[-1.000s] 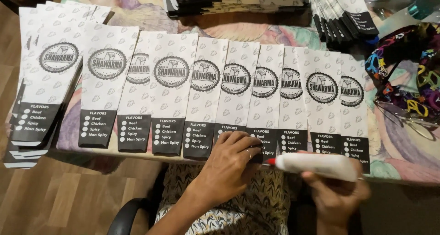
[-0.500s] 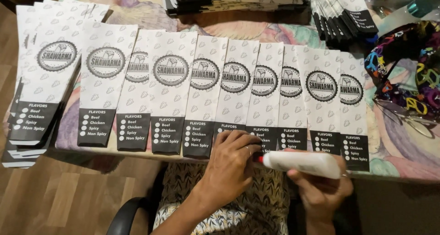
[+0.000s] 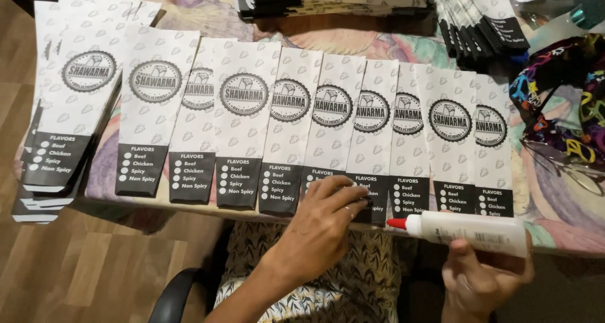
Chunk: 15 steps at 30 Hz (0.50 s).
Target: Applying glue to the edges of paper bags and folding them to complete the assembly.
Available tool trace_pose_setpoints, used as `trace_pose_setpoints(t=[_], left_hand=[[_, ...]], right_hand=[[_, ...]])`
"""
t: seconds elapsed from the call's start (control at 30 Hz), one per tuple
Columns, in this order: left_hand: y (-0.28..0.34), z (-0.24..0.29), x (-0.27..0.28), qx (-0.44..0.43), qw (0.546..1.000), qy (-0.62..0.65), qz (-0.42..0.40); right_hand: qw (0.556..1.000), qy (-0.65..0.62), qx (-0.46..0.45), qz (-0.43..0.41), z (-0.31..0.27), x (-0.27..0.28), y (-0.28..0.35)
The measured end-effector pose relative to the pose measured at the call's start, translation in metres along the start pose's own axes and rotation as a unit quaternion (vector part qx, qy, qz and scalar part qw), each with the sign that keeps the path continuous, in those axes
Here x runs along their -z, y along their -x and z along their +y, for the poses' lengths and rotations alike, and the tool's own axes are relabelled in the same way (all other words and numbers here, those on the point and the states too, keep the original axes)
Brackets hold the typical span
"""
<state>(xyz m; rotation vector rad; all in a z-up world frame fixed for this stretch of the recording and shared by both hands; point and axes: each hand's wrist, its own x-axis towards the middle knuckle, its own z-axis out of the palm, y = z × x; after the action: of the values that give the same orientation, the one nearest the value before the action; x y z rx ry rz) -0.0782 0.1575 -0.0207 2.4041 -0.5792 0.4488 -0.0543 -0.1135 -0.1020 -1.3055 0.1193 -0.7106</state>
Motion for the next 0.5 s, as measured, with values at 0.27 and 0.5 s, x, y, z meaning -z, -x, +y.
trace_pose_setpoints(t=[0.27, 0.5], left_hand=[[0.024, -0.028, 0.030, 0.071, 0.996, -0.060, 0.017], [0.031, -0.029, 0.043, 0.076, 0.997, -0.008, -0.007]], right_hand=[[0.997, 0.007, 0.006, -0.083, 0.014, -0.029, 0.023], [0.977, 0.015, -0.072, -0.202, -0.042, -0.084, 0.044]])
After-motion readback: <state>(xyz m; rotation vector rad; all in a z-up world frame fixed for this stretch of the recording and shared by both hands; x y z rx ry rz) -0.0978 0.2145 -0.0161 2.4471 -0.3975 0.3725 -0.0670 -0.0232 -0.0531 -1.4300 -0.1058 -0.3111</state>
